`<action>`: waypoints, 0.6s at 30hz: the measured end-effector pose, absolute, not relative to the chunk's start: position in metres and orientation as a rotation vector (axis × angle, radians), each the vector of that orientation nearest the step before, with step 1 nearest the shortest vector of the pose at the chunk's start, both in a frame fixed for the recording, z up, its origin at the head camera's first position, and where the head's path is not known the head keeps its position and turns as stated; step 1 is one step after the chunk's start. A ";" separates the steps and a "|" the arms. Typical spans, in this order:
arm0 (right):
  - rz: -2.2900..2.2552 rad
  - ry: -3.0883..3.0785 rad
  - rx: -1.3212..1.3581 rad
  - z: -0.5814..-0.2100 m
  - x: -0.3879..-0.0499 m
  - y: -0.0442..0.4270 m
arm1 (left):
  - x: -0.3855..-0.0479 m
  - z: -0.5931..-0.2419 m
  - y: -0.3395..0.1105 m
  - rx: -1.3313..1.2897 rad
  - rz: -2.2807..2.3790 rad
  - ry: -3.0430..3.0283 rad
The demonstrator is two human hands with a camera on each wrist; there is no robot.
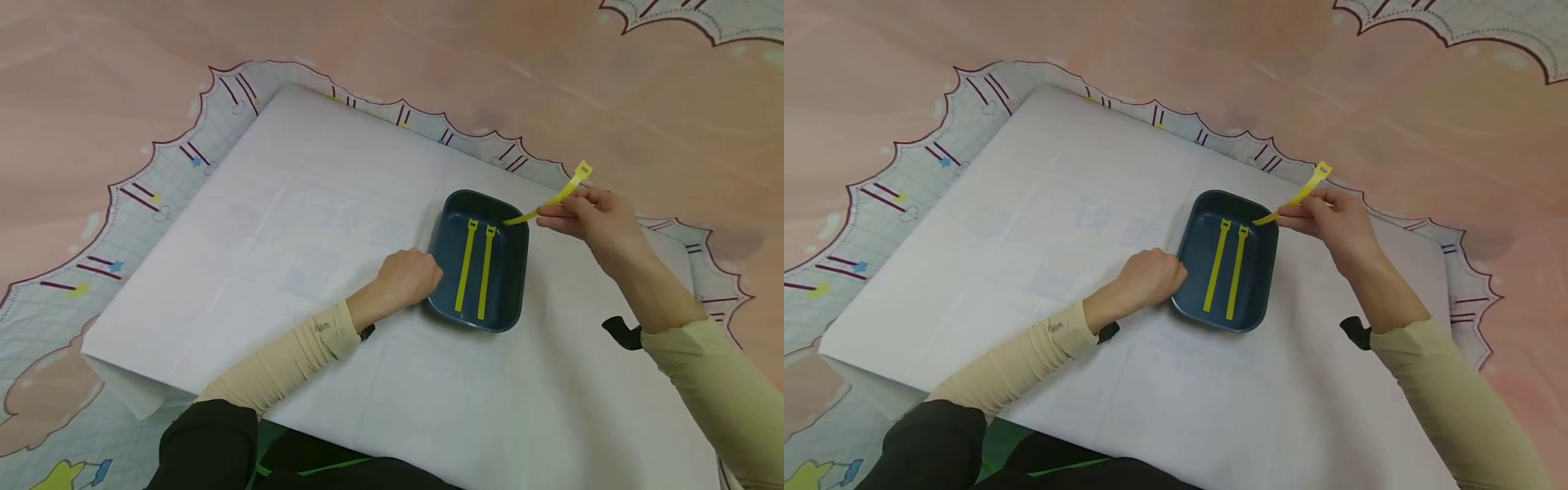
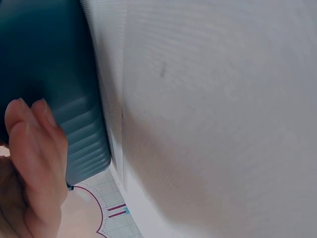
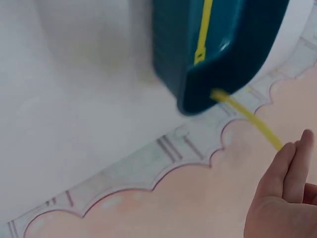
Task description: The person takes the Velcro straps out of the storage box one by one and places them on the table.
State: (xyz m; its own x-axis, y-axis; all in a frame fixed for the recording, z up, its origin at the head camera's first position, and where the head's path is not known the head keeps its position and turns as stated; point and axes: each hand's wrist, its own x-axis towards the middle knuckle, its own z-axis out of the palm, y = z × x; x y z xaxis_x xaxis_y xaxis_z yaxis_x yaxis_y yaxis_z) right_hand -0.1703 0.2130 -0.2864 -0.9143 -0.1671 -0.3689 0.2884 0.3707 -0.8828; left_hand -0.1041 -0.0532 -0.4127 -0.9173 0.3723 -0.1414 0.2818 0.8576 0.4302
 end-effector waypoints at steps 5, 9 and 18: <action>-1.764 2.188 0.186 -0.285 -0.165 0.231 | -0.104 -0.413 -0.053 0.501 0.594 2.810; -1.812 2.202 0.230 -0.287 -0.161 0.242 | -0.104 -0.414 -0.053 0.488 0.607 2.810; -1.784 2.281 0.226 -0.302 -0.158 0.261 | -0.104 -0.416 -0.053 0.483 0.639 2.820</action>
State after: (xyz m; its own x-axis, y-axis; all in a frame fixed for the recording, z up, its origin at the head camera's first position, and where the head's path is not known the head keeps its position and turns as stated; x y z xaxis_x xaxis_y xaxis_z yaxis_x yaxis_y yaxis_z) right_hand -0.1577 0.2611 -0.3017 -0.9599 -0.0239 -0.2792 0.2652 0.2443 -0.9327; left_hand -0.1039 -0.0528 -0.4163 -0.9243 0.3588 -0.1298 0.2678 0.8523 0.4492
